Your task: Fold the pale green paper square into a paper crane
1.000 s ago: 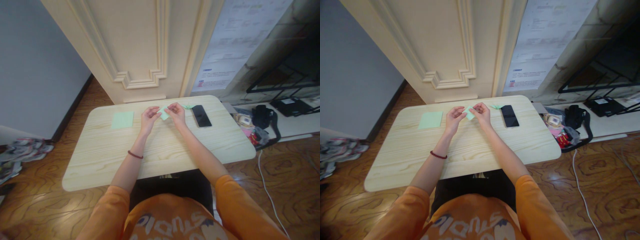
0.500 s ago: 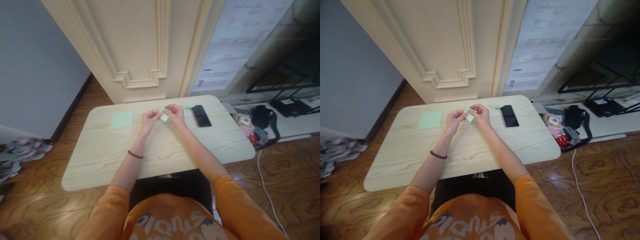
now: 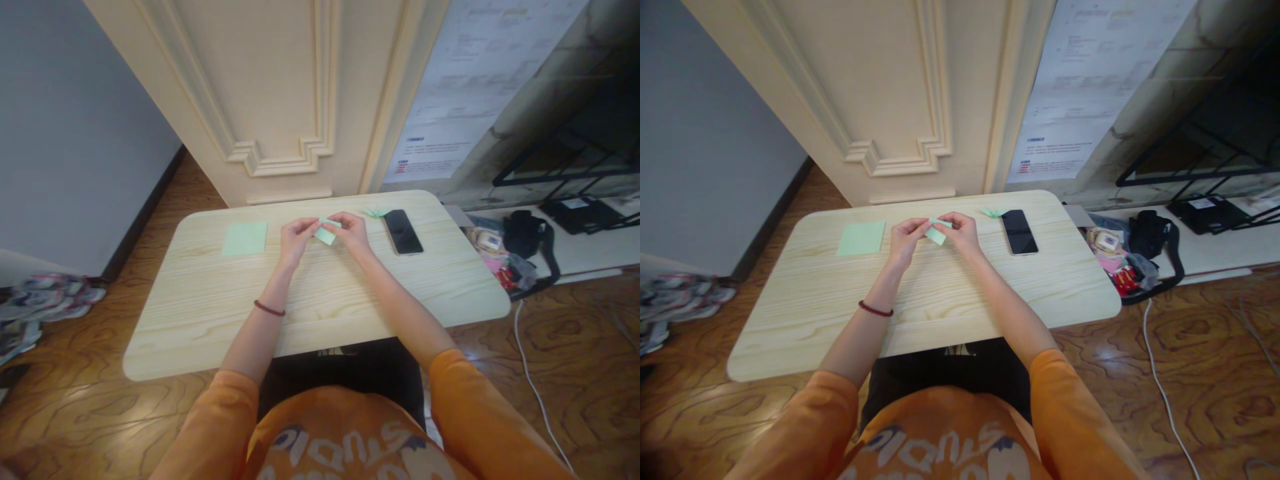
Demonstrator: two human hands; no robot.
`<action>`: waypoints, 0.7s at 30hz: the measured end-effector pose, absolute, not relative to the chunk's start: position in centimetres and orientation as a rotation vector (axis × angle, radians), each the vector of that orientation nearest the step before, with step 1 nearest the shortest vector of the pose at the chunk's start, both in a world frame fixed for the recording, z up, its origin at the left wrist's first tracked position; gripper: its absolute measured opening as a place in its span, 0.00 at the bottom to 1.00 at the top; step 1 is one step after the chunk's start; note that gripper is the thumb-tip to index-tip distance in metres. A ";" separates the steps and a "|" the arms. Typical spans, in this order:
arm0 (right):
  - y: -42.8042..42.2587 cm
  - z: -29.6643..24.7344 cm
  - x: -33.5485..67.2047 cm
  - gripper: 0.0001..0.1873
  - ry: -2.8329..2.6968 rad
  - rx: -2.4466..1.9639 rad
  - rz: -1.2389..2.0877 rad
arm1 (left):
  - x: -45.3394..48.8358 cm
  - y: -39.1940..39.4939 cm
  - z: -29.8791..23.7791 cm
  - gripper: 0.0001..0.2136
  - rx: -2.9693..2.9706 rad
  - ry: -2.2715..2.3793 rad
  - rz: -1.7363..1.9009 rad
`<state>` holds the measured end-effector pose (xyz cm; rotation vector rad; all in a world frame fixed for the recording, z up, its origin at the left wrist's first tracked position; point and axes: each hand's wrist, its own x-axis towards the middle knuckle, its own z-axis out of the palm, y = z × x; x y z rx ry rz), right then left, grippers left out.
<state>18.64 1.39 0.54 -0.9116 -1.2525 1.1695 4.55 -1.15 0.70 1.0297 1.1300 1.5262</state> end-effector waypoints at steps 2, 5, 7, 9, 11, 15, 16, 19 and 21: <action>1.3 0.6 18.6 0.18 -1.260 -0.923 1.161 | 4.5 -1.1 0.7 0.18 1.029 1.139 1.520; 1.3 0.7 18.7 0.18 -1.261 -0.938 1.161 | 4.5 -1.1 0.6 0.18 1.014 1.125 1.511; 1.3 0.7 18.7 0.19 -1.260 -0.943 1.162 | 4.6 -1.1 0.7 0.19 0.989 1.110 1.507; 1.3 0.6 18.7 0.18 -1.258 -0.946 1.163 | 4.7 -1.2 0.7 0.19 0.958 1.096 1.501; 1.3 0.6 18.7 0.18 -1.252 -0.944 1.163 | 4.7 -1.2 0.8 0.19 0.936 1.081 1.494; 1.4 0.5 18.6 0.19 -1.244 -0.942 1.165 | 4.8 -1.3 0.9 0.19 0.907 1.065 1.491; 1.4 0.5 18.6 0.19 -1.244 -0.942 1.165 | 4.8 -1.2 0.9 0.20 0.902 1.065 1.490; 1.4 0.4 18.6 0.19 -1.243 -0.942 1.173 | 4.8 -1.2 0.8 0.20 0.895 1.075 1.486; 1.4 0.3 18.6 0.19 -1.229 -0.945 1.189 | 4.8 -1.2 0.7 0.21 0.890 1.085 1.491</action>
